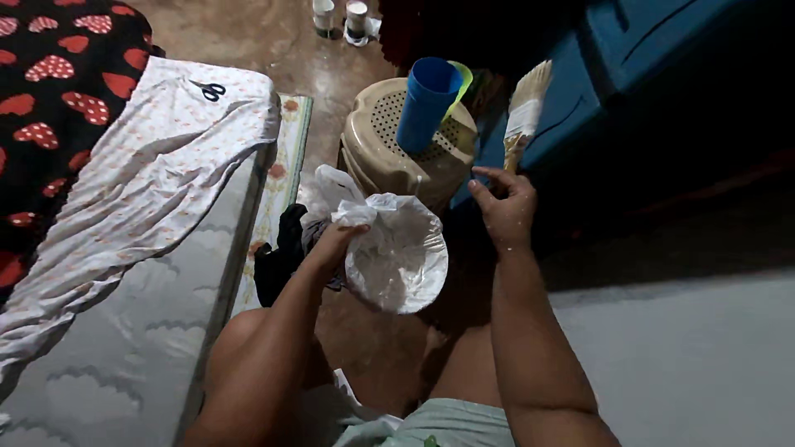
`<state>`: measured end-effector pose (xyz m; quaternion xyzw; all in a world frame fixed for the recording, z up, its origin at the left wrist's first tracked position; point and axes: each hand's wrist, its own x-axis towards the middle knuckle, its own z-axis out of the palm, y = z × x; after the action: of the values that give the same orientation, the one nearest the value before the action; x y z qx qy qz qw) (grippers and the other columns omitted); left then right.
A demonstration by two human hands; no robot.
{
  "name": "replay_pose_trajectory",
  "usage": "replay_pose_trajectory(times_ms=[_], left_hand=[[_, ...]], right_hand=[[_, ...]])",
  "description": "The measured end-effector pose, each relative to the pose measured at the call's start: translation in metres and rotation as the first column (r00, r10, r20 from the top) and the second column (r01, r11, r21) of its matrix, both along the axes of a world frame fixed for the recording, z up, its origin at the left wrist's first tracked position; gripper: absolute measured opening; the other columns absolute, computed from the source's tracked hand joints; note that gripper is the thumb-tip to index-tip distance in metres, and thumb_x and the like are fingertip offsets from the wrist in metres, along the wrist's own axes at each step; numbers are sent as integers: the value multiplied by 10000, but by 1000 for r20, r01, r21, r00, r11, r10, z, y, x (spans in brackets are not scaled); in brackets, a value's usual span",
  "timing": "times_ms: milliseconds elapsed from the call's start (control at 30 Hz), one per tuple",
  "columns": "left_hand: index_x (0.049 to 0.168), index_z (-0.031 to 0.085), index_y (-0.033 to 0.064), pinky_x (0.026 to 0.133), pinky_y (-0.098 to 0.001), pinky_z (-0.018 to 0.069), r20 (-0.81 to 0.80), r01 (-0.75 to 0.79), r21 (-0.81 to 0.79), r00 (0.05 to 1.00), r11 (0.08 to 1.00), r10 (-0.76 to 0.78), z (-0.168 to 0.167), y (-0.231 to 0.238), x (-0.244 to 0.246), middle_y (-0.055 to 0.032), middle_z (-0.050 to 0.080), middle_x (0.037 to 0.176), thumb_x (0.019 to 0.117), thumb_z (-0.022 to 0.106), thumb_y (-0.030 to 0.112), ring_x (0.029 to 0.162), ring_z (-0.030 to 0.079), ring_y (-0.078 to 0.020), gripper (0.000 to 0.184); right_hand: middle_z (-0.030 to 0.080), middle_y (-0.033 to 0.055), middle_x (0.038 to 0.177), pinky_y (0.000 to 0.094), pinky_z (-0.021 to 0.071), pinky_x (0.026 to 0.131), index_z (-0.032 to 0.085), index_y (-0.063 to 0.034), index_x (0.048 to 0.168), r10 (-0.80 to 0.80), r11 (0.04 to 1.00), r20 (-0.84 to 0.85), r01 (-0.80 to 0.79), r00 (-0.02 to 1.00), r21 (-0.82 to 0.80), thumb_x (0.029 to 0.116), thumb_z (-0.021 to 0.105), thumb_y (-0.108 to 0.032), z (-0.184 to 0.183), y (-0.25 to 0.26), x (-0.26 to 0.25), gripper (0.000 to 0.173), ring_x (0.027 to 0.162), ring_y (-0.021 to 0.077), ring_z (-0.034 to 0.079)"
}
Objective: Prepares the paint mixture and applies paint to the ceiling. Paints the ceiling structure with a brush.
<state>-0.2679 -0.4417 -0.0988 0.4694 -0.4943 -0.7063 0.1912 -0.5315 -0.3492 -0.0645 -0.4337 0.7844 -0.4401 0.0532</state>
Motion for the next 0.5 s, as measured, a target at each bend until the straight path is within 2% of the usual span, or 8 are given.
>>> replay_pose_trajectory(times_ms=[67, 167, 233, 300, 367, 433, 500], left_hand=[[1220, 605, 47, 773, -324, 554, -6, 7, -25, 1000, 1000, -8, -7, 1, -1, -52, 653, 991, 1054, 540, 250, 847, 629, -104, 270], [1201, 615, 54, 746, -335, 560, -46, -12, -31, 999, 999, 11, -16, -4, 0, -53, 658, 958, 1068, 500, 284, 820, 632, -114, 289], [1207, 620, 60, 752, -328, 562, -82, -28, -37, 996, 999, 25, -20, -7, 1, -46, 664, 960, 1071, 500, 280, 821, 636, -104, 285], [1197, 638, 75, 728, -332, 564, -108, -51, -39, 993, 998, 46, -25, -10, 4, -48, 674, 950, 1062, 515, 320, 803, 643, -112, 305], [1180, 643, 78, 725, -342, 564, -131, -86, -34, 988, 996, 81, -27, -15, 8, -52, 673, 940, 1058, 510, 337, 802, 646, -122, 315], [1159, 645, 48, 747, -360, 560, -140, -117, -43, 984, 992, 109, -29, -20, 11, -75, 671, 943, 1064, 503, 315, 814, 642, -136, 317], [1172, 634, 33, 746, -373, 550, -116, -134, -64, 985, 989, 126, -28, -24, 16, -100, 665, 951, 1066, 516, 302, 812, 634, -155, 312]], right_hand=[[616, 212, 1116, 398, 504, 799, 755, -85, 1157, -36, 999, 44, 35, 998, 13, 958, 710, -237, -1, -12, -9, 255, 888, 249, 588], [619, 281, 1221, 497, 525, 929, 725, -36, 1191, -42, 998, 102, 36, 994, 54, 986, 680, -278, 15, -43, -19, 321, 1061, 356, 630], [641, 282, 1219, 529, 497, 993, 711, 1, 1199, -64, 995, 95, 56, 993, 87, 1003, 658, -345, 32, -71, -22, 402, 1124, 380, 630], [665, 272, 1175, 541, 491, 985, 711, 29, 1161, -111, 990, 65, 105, 992, 98, 1004, 629, -445, 46, -100, -23, 506, 1099, 376, 643], [646, 277, 1206, 549, 464, 1001, 711, 40, 1125, -191, 972, 45, 183, 981, 145, 1007, 582, -532, 57, -127, -22, 598, 1139, 391, 615], [603, 306, 1294, 579, 440, 1046, 701, 62, 1132, -252, 940, -13, 248, 968, 236, 991, 550, -614, 61, -150, -20, 707, 1244, 428, 567], [538, 327, 1392, 610, 394, 1092, 636, 91, 1253, -268, 908, -37, 265, 963, 325, 961, 568, -652, 62, -167, -17, 801, 1346, 454, 493]])
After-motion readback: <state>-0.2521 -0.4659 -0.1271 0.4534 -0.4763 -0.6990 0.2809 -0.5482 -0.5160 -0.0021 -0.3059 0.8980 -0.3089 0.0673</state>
